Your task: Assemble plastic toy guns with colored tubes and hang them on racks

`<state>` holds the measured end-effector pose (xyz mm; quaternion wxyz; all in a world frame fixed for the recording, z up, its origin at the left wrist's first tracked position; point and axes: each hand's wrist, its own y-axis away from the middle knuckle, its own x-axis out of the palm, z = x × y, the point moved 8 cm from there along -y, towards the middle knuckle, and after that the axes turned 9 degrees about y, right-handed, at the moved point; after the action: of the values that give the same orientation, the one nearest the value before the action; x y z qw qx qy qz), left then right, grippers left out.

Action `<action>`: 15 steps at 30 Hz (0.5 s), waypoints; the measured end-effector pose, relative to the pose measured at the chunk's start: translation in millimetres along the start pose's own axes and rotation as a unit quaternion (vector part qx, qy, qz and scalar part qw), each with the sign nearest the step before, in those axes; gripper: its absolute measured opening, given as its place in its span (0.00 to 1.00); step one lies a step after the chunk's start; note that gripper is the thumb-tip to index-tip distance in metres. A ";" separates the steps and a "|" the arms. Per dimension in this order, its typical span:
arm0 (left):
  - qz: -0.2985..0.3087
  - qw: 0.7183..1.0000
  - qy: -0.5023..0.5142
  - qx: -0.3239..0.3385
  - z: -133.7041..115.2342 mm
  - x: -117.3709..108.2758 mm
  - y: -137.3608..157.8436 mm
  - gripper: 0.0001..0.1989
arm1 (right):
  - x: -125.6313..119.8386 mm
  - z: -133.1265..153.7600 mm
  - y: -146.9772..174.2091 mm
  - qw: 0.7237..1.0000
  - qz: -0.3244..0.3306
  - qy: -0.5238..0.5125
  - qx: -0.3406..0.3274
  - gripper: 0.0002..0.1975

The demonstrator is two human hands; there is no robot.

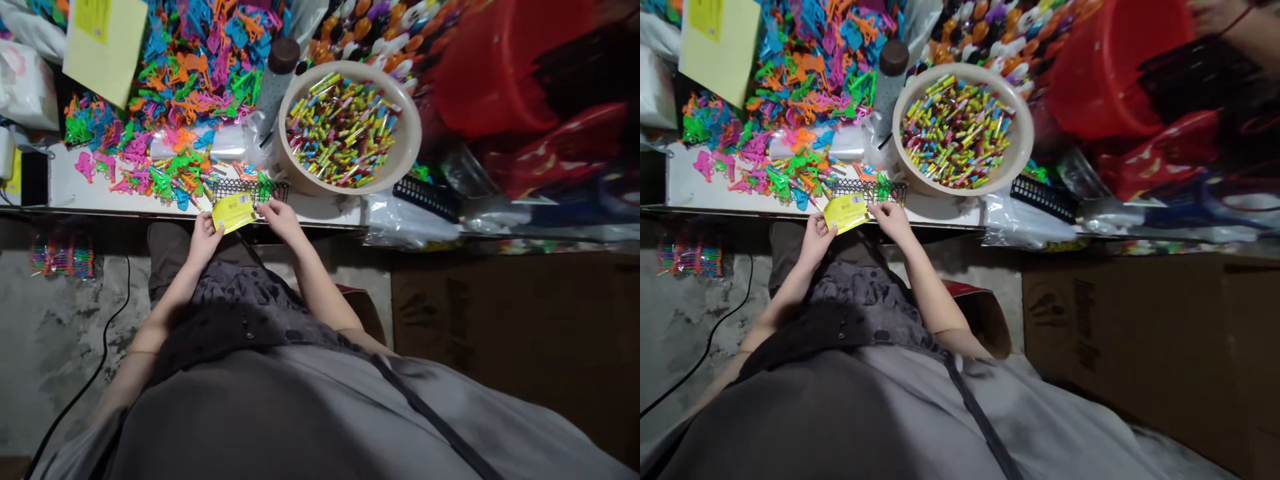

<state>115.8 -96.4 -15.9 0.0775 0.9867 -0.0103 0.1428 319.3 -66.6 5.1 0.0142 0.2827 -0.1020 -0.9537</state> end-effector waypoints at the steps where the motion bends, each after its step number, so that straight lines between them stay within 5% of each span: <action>1: 0.003 1.000 -0.010 -0.004 2.7 3.6 -6.1 0.21 | 1.8 0.2 -1.7 1.000 0.007 0.002 0.006 0.24; 9: 0.039 0.996 -0.081 -0.005 6.7 24.6 -56.7 0.17 | -3.1 -27.9 -26.3 0.995 -0.021 -0.061 0.072 0.13; 15: -0.008 0.972 -0.234 0.033 1.5 18.8 -87.8 0.17 | -11.9 -34.9 -37.4 0.990 -0.102 -0.034 0.089 0.08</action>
<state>138.0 -9.9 -25.1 0.0415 0.9948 -0.0151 -0.0921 349.4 -35.5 -24.7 -0.1118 0.2587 -0.1577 -0.9464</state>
